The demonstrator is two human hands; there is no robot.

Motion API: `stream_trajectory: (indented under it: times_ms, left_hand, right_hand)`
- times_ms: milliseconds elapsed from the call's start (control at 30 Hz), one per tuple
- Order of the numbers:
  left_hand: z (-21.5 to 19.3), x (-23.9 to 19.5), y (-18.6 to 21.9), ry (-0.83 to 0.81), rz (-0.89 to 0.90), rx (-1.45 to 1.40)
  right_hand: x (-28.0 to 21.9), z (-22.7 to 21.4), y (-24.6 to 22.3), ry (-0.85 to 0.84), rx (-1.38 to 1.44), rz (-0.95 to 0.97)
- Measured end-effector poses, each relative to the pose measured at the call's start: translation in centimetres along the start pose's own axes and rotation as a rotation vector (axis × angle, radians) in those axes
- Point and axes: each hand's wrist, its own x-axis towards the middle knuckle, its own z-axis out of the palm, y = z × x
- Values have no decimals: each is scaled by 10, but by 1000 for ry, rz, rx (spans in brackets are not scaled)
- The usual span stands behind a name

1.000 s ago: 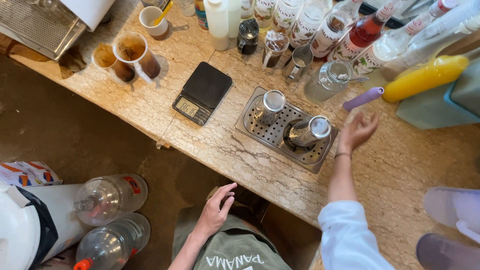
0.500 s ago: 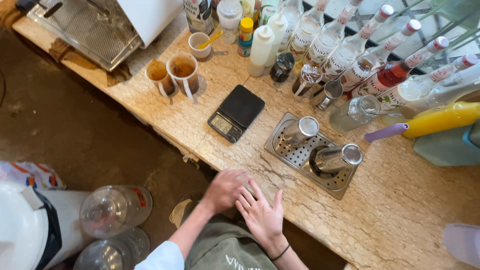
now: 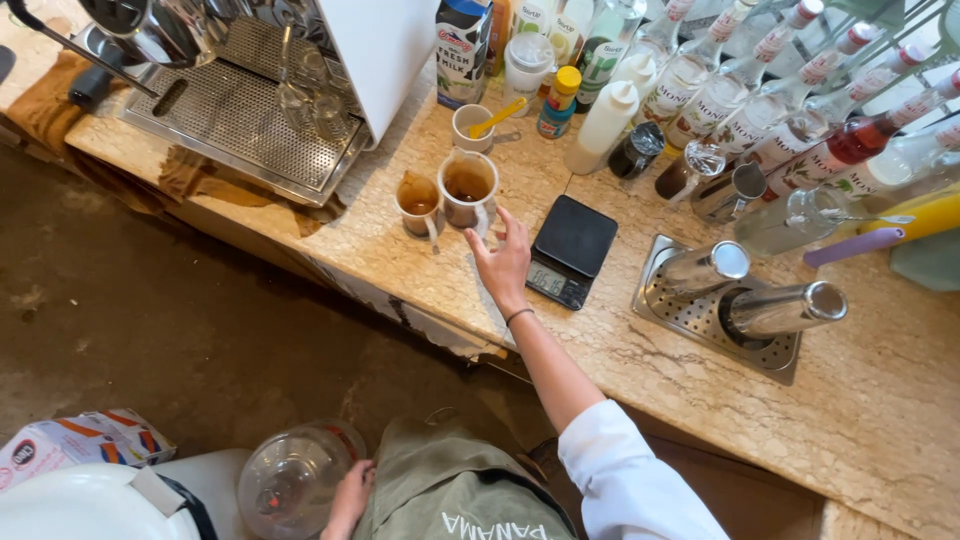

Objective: The person scoops a brown powder into a container, places it on a scale, and mixes it with a handheld frother. They then pour the mixture into a pitcher, operate an espresso machine to extract coffee into a cup, and clean the machine with a cloth.

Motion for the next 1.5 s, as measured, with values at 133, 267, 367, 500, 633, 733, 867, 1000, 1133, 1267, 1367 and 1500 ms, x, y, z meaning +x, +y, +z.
stream_trajectory:
  times_ms: [133, 267, 367, 500, 633, 733, 867, 1000, 1133, 1267, 1367, 1500]
  left_hand:
    - [-20, -7, -9, -198, -182, -70]
    - [-36, 9, -23, -221, -156, 10]
    - [-45, 23, -24, -226, -111, 103]
    - [-70, 29, 12, -255, -91, 197]
    - [-78, 43, 34, -266, -25, 200]
    - [-77, 51, 37, -224, 69, 157]
    - [-84, 42, 36, -204, 97, 102]
    - [-83, 32, 5, -284, 34, 152]
    - [-85, 25, 0, -356, -41, 202]
    - [-125, 32, 59, -47, 75, 118]
    - [-194, 45, 152, 428, 461, 145]
    - [-284, 80, 274, 630, 696, 276]
  right_hand:
    - [4, 22, 11, 132, -156, -212]
    - [-12, 10, 27, 274, -231, -293]
    - [-18, -2, 34, 324, -221, -258]
    - [-10, -12, 30, 331, -180, -140]
    - [5, -10, 27, 312, -269, -137]
    - [15, 1, 28, 318, -253, -109]
    - [-5, 26, 16, 496, -297, -120]
    - [-39, 67, -3, 184, -179, -167]
    - [-28, 92, -9, 102, -81, -54]
    - [-3, 108, 5, 245, -143, -204]
    - [12, 108, 5, 368, -137, -243]
    - [12, 94, -3, 537, -116, -256]
